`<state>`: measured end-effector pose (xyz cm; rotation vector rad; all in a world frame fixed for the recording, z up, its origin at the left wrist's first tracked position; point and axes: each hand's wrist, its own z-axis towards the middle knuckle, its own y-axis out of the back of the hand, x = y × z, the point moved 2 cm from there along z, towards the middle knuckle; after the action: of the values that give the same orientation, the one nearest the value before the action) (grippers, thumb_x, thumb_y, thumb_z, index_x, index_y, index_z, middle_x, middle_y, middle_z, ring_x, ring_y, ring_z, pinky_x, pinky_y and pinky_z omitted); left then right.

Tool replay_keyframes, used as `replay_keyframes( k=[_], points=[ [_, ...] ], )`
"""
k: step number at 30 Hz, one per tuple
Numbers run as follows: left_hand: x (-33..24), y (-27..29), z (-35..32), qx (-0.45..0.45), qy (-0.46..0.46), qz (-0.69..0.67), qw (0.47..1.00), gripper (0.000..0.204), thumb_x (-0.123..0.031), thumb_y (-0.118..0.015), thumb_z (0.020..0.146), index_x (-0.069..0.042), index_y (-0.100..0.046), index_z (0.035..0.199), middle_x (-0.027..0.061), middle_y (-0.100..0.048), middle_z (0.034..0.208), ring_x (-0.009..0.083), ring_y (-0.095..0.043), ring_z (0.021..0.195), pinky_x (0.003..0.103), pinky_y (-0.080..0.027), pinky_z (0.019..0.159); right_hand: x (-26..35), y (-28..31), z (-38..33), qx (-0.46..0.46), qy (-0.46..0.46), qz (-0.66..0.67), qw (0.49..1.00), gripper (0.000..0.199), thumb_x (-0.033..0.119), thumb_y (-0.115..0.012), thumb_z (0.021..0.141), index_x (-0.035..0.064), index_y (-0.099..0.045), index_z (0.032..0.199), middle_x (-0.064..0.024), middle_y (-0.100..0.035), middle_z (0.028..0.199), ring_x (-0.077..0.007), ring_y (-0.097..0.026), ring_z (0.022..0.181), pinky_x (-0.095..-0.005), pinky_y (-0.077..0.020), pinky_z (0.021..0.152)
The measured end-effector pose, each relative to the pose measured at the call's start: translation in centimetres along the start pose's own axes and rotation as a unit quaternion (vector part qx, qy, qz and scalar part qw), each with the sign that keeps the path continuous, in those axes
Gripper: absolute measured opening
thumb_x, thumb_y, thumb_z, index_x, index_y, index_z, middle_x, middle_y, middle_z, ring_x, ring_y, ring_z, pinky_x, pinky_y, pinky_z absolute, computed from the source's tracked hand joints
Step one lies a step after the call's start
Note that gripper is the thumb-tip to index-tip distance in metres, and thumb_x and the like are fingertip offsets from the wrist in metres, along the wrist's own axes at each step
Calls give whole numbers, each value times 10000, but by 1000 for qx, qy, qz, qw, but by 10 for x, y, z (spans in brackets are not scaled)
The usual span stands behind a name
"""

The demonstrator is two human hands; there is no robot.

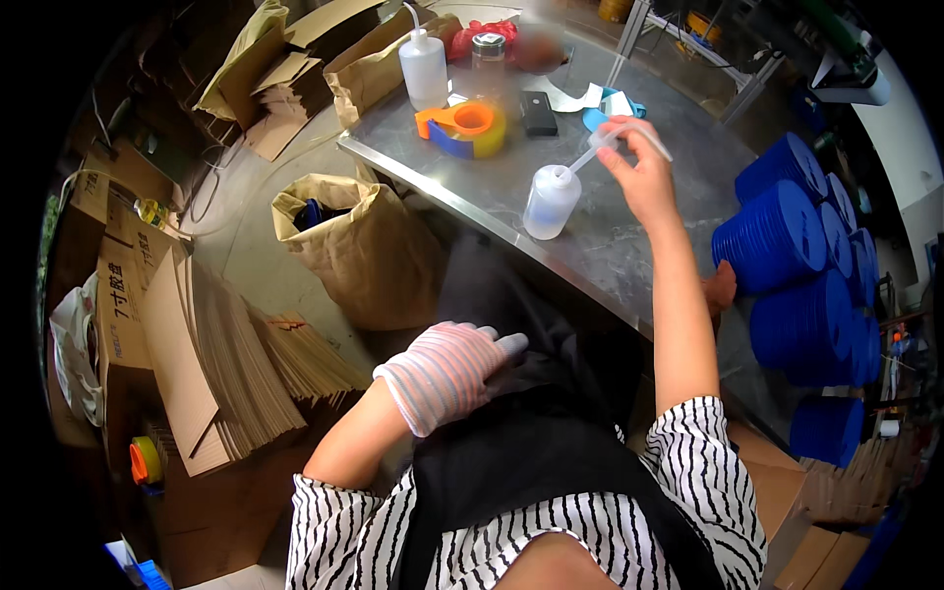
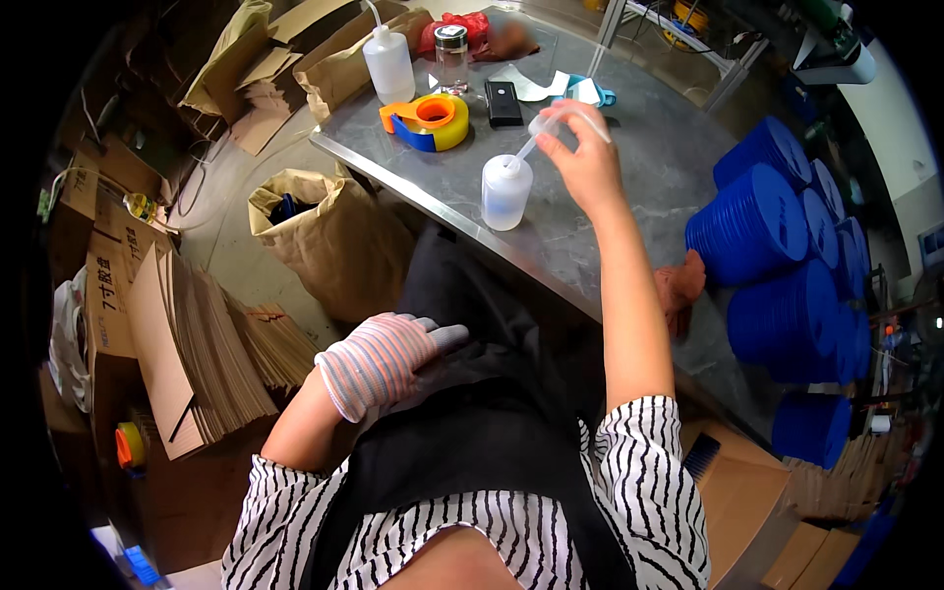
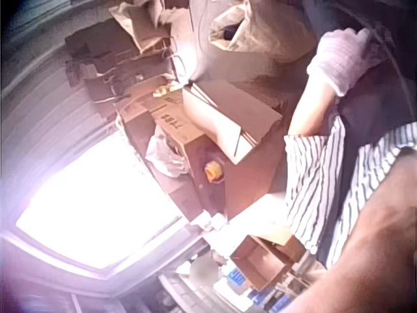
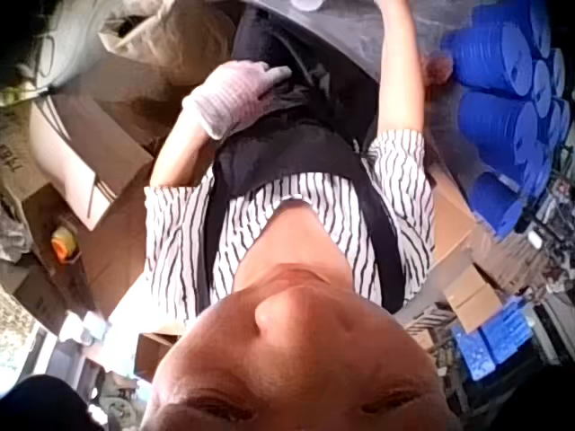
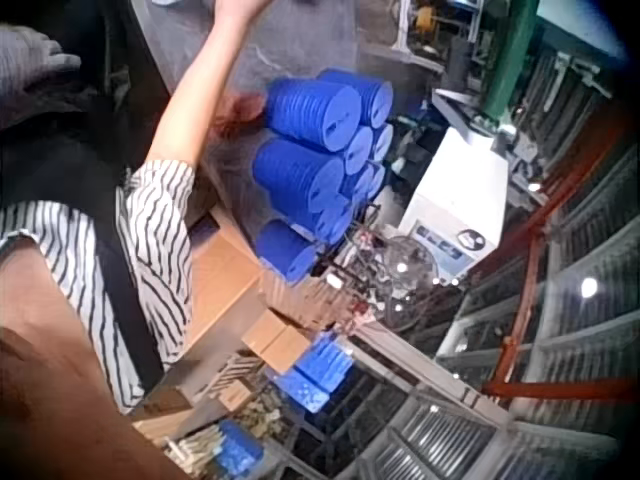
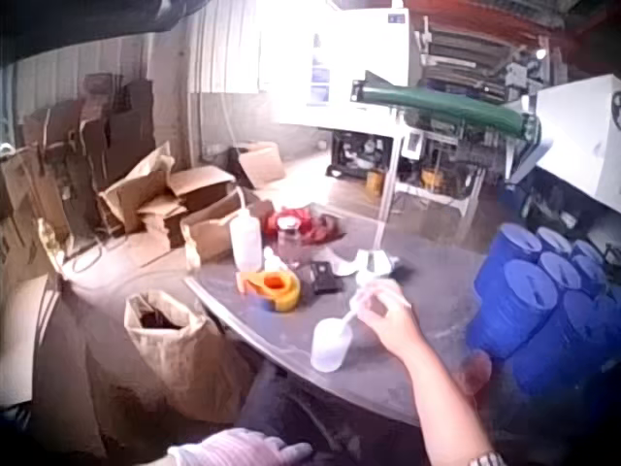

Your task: The person puts on a pair of gloves and uses a squeeze bottle to transfer liquid into a smaller plastic bottle via a tube. They then wipe the nozzle of the squeeze bottle with a cloth and place the filled bottle on the table.

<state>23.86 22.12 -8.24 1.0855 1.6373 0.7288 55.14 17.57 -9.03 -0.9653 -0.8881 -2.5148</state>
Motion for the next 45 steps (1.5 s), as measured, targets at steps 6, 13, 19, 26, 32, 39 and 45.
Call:
replay_keyframes(
  k=[6,13,19,26,32,39,45],
  points=[
    [30,-21,-13,-56,26,-119,991,563,-112,-650,786,-85,-502,1329,186,-652,1025,387,-616,963,421,-510,842,15,17,12,-46,37,-35,998,201,177,-736,821,38,-665,947,-89,-627,1112,-235,-588,1078,-332,-443,939],
    [38,-32,-18,-82,47,-152,984,492,-60,-605,844,-82,-508,1325,186,-659,1026,372,-634,953,418,-521,825,13,26,11,-75,37,3,997,210,173,-770,798,37,-663,916,-83,-632,1090,-226,-595,1059,-331,-452,931],
    [42,-39,-11,-88,39,-161,982,484,-87,-605,847,-77,-510,1322,196,-660,1040,384,-627,974,420,-517,841,6,38,14,-100,26,-6,995,240,205,-769,808,33,-680,951,-75,-635,1106,-205,-586,1069,-315,-430,938],
    [46,-47,-9,-98,23,-170,980,460,-114,-603,859,-57,-516,1307,203,-659,1068,389,-619,1006,424,-509,869,-43,49,-12,-172,-148,153,962,281,271,-729,875,44,-678,1033,-13,-659,1055,-121,-563,1000,-272,-405,871],
    [55,-55,-7,-125,20,-195,973,444,-95,-596,857,-51,-528,1294,196,-663,1054,376,-631,983,411,-514,859,-112,41,-57,-301,-400,307,809,334,402,-746,852,119,-677,1016,24,-658,1015,-100,-582,974,-289,-385,775],
    [74,-56,-7,-132,40,-209,968,447,-71,-592,845,-49,-530,1288,193,-656,994,367,-636,938,409,-520,824,-175,8,-88,-340,-561,247,713,400,505,-783,788,154,-608,870,46,-472,677,-81,-477,528,-236,-310,436],
    [123,-38,7,-186,59,-375,906,711,-66,-593,890,-151,-280,1523,161,-602,1241,271,-596,1158,363,-477,980,-199,-5,-94,-305,-568,293,706,355,448,-771,822,146,-589,864,30,-610,714,-86,-530,527,-224,-320,418]
  ],
)
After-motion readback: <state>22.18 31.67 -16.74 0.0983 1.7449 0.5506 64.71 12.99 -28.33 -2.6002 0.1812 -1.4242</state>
